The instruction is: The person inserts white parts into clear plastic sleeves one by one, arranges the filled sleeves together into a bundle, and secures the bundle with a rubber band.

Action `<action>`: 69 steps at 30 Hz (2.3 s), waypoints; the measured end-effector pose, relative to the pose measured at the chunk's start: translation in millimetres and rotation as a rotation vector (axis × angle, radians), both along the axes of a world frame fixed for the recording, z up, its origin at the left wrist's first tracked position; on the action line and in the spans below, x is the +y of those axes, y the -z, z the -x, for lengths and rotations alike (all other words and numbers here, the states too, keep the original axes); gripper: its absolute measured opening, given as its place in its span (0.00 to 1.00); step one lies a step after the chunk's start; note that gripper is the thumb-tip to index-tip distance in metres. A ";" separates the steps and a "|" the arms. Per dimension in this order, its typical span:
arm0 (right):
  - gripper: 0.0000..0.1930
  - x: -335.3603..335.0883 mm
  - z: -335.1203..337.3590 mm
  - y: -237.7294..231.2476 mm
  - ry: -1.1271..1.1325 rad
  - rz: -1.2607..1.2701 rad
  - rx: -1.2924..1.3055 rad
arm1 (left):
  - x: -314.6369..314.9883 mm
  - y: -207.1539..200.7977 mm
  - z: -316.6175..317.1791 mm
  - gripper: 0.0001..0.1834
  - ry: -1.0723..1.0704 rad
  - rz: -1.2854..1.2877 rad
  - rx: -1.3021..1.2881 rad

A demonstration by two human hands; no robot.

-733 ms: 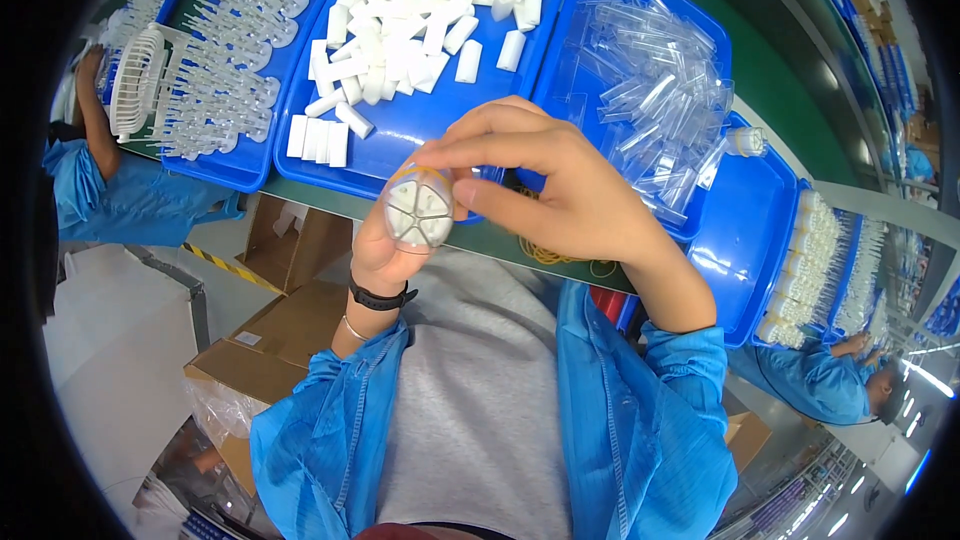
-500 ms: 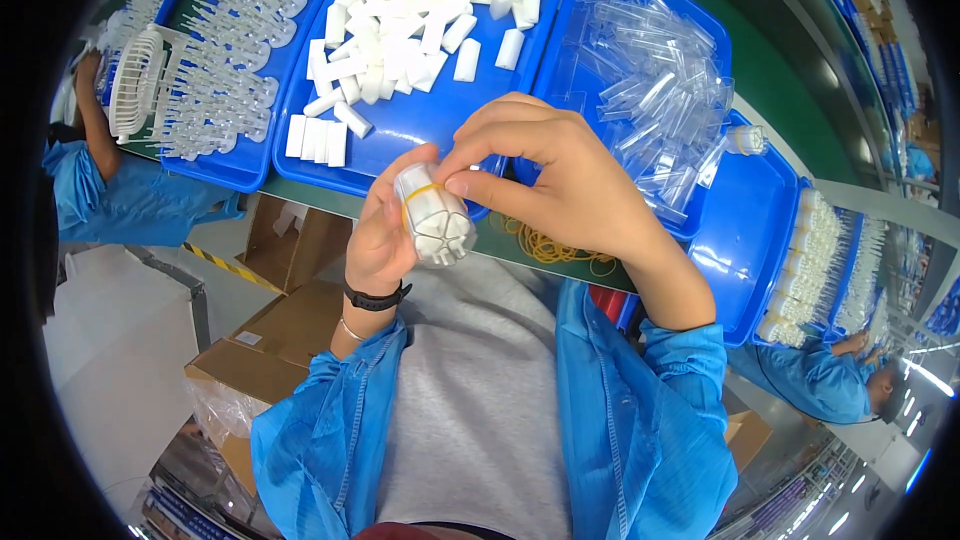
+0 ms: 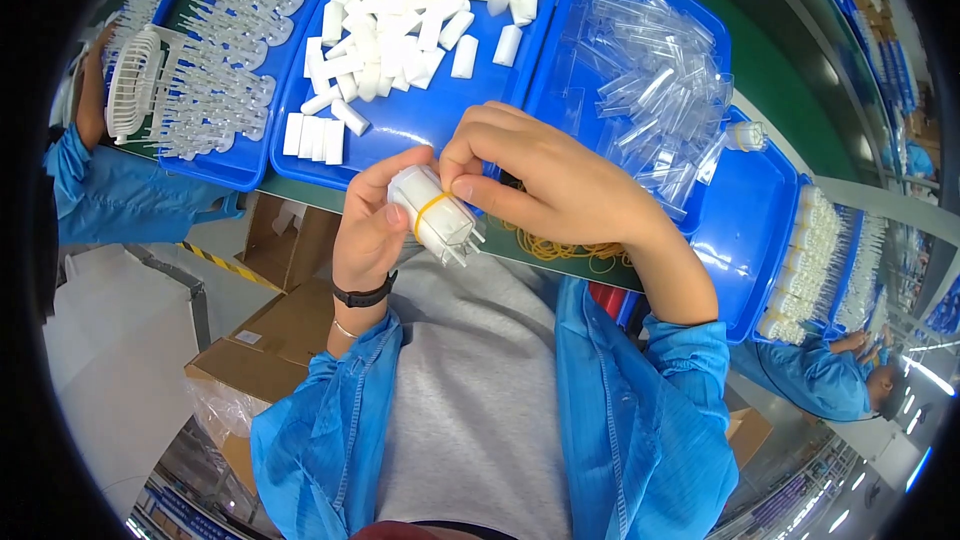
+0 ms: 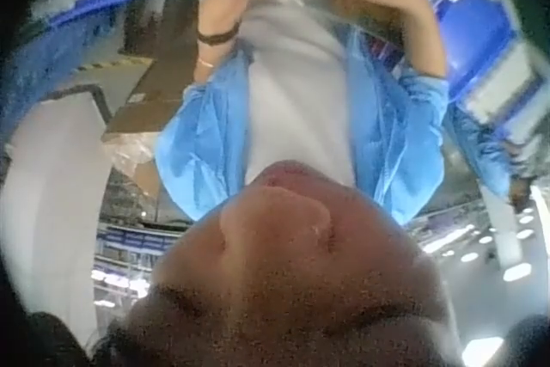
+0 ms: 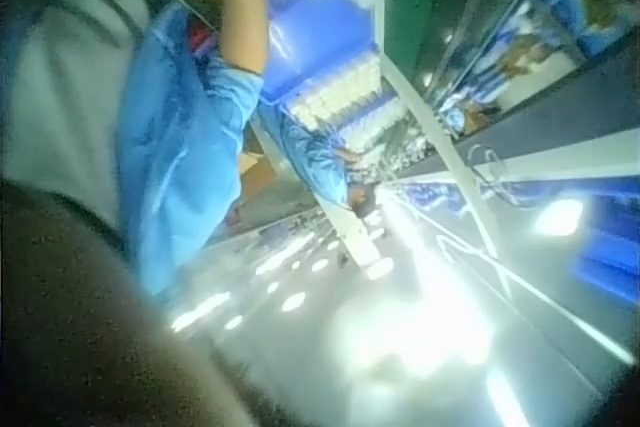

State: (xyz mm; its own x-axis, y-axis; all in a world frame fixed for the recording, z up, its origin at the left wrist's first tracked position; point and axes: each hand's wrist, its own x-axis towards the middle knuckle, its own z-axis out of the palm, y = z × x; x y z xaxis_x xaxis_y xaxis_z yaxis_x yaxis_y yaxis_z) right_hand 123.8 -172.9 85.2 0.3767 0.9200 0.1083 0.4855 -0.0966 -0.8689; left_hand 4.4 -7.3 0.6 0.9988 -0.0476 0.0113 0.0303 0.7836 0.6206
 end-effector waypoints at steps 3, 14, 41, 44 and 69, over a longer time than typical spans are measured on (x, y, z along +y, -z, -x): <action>0.05 -0.6 -8.2 0.6 -0.105 0.022 0.011 | 2.8 -0.1 1.8 0.26 0.032 -0.054 0.002; 0.05 -4.7 -0.9 3.6 -0.208 0.064 -0.111 | 1.1 -3.1 2.4 0.25 0.120 -0.066 0.011; 0.08 -24.2 4.2 9.3 -0.350 -0.158 0.148 | -7.2 -4.0 1.7 0.21 0.103 -0.051 -0.055; 0.07 -25.1 4.3 10.2 -0.348 -0.161 0.165 | -7.6 -4.6 1.6 0.20 0.097 -0.022 -0.020; 0.11 -21.1 19.4 -21.9 0.325 -0.159 -0.429 | -4.3 -12.7 -2.0 0.21 -0.164 0.000 -0.002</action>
State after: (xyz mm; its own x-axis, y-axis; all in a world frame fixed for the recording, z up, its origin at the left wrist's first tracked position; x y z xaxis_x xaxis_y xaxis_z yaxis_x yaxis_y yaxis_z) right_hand 104.5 -194.0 107.1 0.5295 0.7239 0.4424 0.7661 -0.1840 -0.6159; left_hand 6.4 -11.6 13.4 0.9932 0.1157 0.0134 -0.0990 0.7781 0.6203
